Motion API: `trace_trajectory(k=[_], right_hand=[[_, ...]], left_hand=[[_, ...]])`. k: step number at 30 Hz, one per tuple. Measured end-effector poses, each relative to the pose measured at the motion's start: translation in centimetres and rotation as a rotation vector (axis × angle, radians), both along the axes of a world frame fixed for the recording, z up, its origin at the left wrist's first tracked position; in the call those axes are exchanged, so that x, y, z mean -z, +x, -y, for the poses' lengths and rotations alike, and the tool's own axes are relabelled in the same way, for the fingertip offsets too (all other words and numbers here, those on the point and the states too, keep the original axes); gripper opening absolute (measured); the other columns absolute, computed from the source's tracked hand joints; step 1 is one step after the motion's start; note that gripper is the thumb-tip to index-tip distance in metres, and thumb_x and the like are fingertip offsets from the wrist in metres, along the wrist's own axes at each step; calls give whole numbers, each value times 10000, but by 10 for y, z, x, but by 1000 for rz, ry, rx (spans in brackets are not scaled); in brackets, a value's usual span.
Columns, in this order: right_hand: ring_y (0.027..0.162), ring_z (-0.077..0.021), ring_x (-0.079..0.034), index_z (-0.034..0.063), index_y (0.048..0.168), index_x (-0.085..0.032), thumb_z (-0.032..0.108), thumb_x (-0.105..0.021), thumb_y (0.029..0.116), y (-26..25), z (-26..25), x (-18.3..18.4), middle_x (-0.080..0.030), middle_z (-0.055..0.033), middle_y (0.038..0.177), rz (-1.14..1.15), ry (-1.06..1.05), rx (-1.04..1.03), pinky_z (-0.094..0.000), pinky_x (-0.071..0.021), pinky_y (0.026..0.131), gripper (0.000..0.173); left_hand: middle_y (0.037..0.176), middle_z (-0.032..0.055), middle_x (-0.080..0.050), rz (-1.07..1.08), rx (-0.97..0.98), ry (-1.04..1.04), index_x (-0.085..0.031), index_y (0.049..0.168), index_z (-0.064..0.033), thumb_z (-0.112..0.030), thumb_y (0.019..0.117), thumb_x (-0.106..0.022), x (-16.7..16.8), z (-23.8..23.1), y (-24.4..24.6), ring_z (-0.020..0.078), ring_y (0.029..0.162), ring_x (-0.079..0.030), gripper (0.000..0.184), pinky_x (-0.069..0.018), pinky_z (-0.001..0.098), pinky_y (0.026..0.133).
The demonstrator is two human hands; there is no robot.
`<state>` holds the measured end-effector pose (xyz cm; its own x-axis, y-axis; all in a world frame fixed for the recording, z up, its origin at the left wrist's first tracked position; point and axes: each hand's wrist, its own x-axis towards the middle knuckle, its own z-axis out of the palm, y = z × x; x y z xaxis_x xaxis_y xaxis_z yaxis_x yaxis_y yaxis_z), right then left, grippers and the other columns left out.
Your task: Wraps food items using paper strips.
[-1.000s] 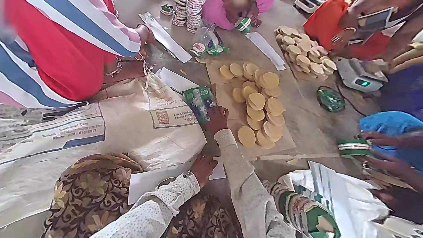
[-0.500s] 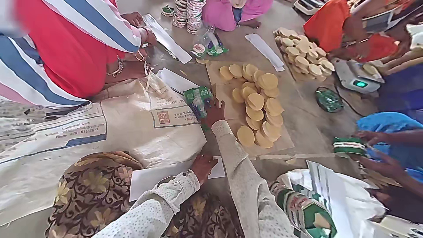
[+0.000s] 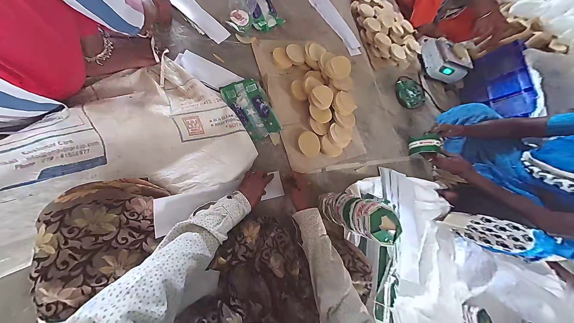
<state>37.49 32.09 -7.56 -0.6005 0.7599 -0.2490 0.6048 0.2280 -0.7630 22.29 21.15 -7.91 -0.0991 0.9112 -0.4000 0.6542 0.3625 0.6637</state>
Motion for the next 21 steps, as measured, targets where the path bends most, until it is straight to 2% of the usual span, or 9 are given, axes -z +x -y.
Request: trace_trajectory(k=[2,4,7,9,13,14,16,18,21], right_hand=[[1280,-372,-569,-97,1312,-612,12,-580,956,-3,2,-3,-607,-295,1326,134,119,-60,-464,-429,1116,373],[1303,-419,-545,5,1336,-652,14,-571,960,-10,6,-10,-586,-278,1369,288,224,-134,-534,-416,1115,385],[1357,-419,-500,167,1436,-611,-70,-544,894,-13,16,-13,-530,-210,1480,546,358,-305,-578,-416,1092,596],[1457,-436,-393,138,1528,-499,-88,-573,895,-6,25,-23,-433,-216,1574,701,336,-460,-599,-351,1151,676],[1415,-403,-461,42,1471,-536,-15,-513,986,4,33,-41,-497,-213,1520,760,242,-493,-543,-410,1129,489],[1412,-399,-470,46,1517,-475,-25,-514,982,0,33,-45,-479,-215,1537,770,222,-466,-531,-424,1122,541],[1408,-394,-481,145,1611,-337,-58,-543,937,-13,30,-43,-445,-192,1569,804,241,-444,-533,-462,1090,733],[1415,-438,-448,218,1631,-306,-90,-576,890,-21,29,-35,-379,-218,1599,824,274,-481,-576,-458,1073,847],[1436,-472,-401,177,1627,-314,-62,-559,941,-13,36,-34,-360,-257,1598,841,312,-533,-620,-405,1092,766]], left_hand=[[1487,274,-460,-27,15,-8,-468,1541,-132,-63,932,-698,-1,0,1,480,1406,-392,654,-310,618,1154],[1496,277,-446,-41,30,-22,-459,1547,-132,-73,949,-685,-3,0,2,483,1409,-386,642,-301,615,1159],[1486,272,-459,-48,34,-22,-455,1550,-132,-62,950,-679,-3,-1,2,475,1399,-403,645,-301,604,1161],[1487,267,-459,-59,41,-29,-447,1554,-134,-61,951,-677,-4,-1,2,469,1401,-401,650,-297,602,1161],[1502,266,-447,-72,42,-44,-442,1558,-141,-74,959,-670,-6,-2,3,469,1410,-392,645,-288,606,1165],[1504,266,-444,-70,44,-51,-438,1561,-142,-74,960,-670,-7,-2,4,467,1412,-388,648,-283,604,1170],[1492,261,-455,-69,45,-46,-439,1561,-149,-77,959,-672,-5,-2,4,462,1398,-405,649,-288,598,1168],[1478,255,-472,-75,36,-29,-460,1552,-172,-74,949,-677,-2,-1,4,454,1383,-425,648,-295,596,1162],[1499,263,-450,-80,32,-35,-451,1555,-154,-68,951,-676,-5,-1,5,465,1400,-404,650,-279,598,1174]])
